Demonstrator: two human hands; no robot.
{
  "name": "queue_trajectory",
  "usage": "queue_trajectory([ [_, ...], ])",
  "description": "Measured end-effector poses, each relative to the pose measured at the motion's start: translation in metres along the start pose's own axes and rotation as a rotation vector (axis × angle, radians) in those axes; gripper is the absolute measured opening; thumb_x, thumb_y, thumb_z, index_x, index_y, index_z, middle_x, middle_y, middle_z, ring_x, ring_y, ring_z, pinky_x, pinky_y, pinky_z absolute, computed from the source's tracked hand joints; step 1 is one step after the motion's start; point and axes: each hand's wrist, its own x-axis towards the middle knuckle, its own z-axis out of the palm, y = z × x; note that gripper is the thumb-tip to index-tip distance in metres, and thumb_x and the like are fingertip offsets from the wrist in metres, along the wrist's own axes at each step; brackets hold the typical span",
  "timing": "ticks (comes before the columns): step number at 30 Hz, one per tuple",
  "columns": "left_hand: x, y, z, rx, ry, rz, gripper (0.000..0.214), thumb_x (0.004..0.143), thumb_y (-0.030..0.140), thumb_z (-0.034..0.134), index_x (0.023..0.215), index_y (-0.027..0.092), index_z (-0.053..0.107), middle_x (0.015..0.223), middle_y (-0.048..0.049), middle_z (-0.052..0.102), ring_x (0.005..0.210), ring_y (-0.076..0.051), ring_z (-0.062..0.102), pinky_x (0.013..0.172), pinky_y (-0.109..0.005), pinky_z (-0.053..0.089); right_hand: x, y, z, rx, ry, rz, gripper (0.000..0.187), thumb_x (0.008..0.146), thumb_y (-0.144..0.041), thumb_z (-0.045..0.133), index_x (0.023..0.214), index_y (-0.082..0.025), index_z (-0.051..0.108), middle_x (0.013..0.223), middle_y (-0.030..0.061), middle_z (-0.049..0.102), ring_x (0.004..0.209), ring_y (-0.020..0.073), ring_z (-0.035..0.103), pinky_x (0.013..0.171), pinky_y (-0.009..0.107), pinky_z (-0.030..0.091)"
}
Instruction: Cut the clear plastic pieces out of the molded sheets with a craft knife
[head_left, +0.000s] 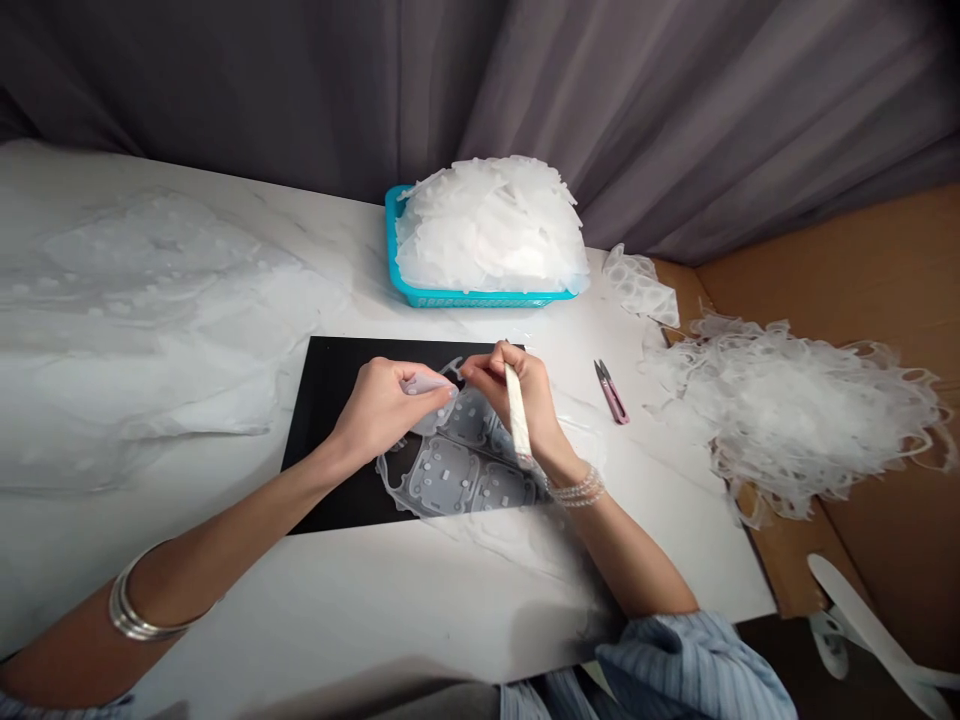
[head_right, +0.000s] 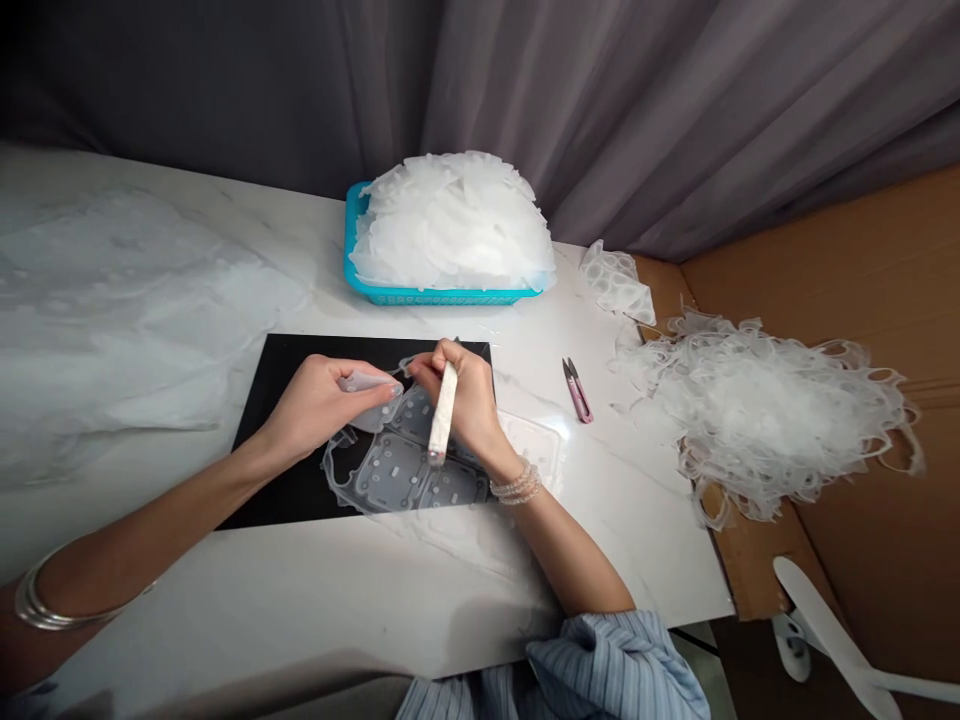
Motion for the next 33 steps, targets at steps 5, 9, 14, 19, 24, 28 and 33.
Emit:
queue_trajectory([
  [5, -0.008, 0.012, -0.005, -0.044, 0.062, 0.055, 0.021, 0.077, 0.036, 0.072, 0.083, 0.017, 0.079, 0.081, -0.0035, 0.078, 0.078, -0.02, 0.069, 0.065, -0.025, 0.049, 0.009, 0.013, -0.01, -0.234, 0.131, -0.006, 0.035, 0.084, -0.031, 0.061, 0.066, -0.023, 0.032, 0.069, -0.0005, 0.064, 0.064, 0.012, 0.053, 0.064, 0.026, 0.04],
  [9, -0.013, 0.02, -0.009, -0.247, -0.063, -0.006, 0.023, 0.08, 0.038, 0.074, 0.095, 0.02, 0.079, 0.095, -0.0031, 0.079, 0.085, -0.019, 0.07, 0.074, -0.026, 0.052, -0.001, -0.016, -0.015, -0.244, 0.117, -0.096, 0.037, 0.088, -0.034, 0.062, 0.066, -0.023, 0.034, 0.091, 0.0077, 0.073, 0.086, 0.0198, 0.066, 0.076, 0.032, 0.045],
  [14, -0.025, 0.035, -0.016, -0.33, -0.132, 0.03, 0.03, 0.083, 0.042, 0.073, 0.108, 0.026, 0.077, 0.102, -0.0014, 0.078, 0.097, -0.021, 0.07, 0.084, -0.028, 0.054, -0.027, -0.064, -0.013, 0.083, -0.124, 0.007, 0.043, 0.085, -0.03, 0.07, 0.066, -0.023, 0.032, 0.094, 0.0061, 0.077, 0.084, 0.0205, 0.07, 0.074, 0.033, 0.051],
  [19, -0.034, 0.048, -0.022, -0.362, -0.143, 0.058, 0.022, 0.083, 0.039, 0.075, 0.103, 0.03, 0.079, 0.104, 0.0015, 0.078, 0.098, -0.018, 0.071, 0.088, -0.027, 0.055, -0.039, -0.075, -0.008, 0.221, -0.089, 0.003, 0.05, 0.08, -0.022, 0.076, 0.061, -0.022, 0.029, 0.09, 0.004, 0.078, 0.078, 0.0189, 0.069, 0.073, 0.033, 0.053],
  [24, -0.034, 0.048, -0.022, -0.433, -0.165, 0.034, 0.018, 0.083, 0.034, 0.075, 0.099, 0.028, 0.08, 0.101, 0.0007, 0.078, 0.091, -0.016, 0.071, 0.083, -0.023, 0.057, -0.039, -0.069, -0.008, 0.294, -0.052, -0.001, 0.052, 0.078, -0.018, 0.078, 0.058, -0.022, 0.029, 0.084, 0.0027, 0.078, 0.075, 0.0181, 0.069, 0.07, 0.032, 0.053],
  [28, -0.03, 0.046, -0.023, -0.587, -0.214, -0.078, 0.018, 0.083, 0.03, 0.075, 0.1, 0.025, 0.079, 0.093, -0.001, 0.078, 0.086, -0.015, 0.071, 0.076, -0.023, 0.058, -0.036, -0.064, -0.008, 0.35, -0.054, 0.021, 0.051, 0.078, -0.016, 0.077, 0.06, -0.022, 0.029, 0.085, 0.0018, 0.078, 0.07, 0.0155, 0.066, 0.068, 0.031, 0.052],
  [33, -0.028, 0.047, -0.028, -0.693, -0.217, -0.194, 0.025, 0.085, 0.028, 0.073, 0.108, 0.02, 0.076, 0.1, -0.0062, 0.078, 0.094, -0.02, 0.072, 0.08, -0.03, 0.061, -0.036, -0.067, -0.015, 0.142, 0.002, -0.064, 0.042, 0.085, -0.02, 0.07, 0.063, -0.022, 0.034, 0.097, 0.0039, 0.077, 0.08, 0.0181, 0.069, 0.074, 0.035, 0.056],
])
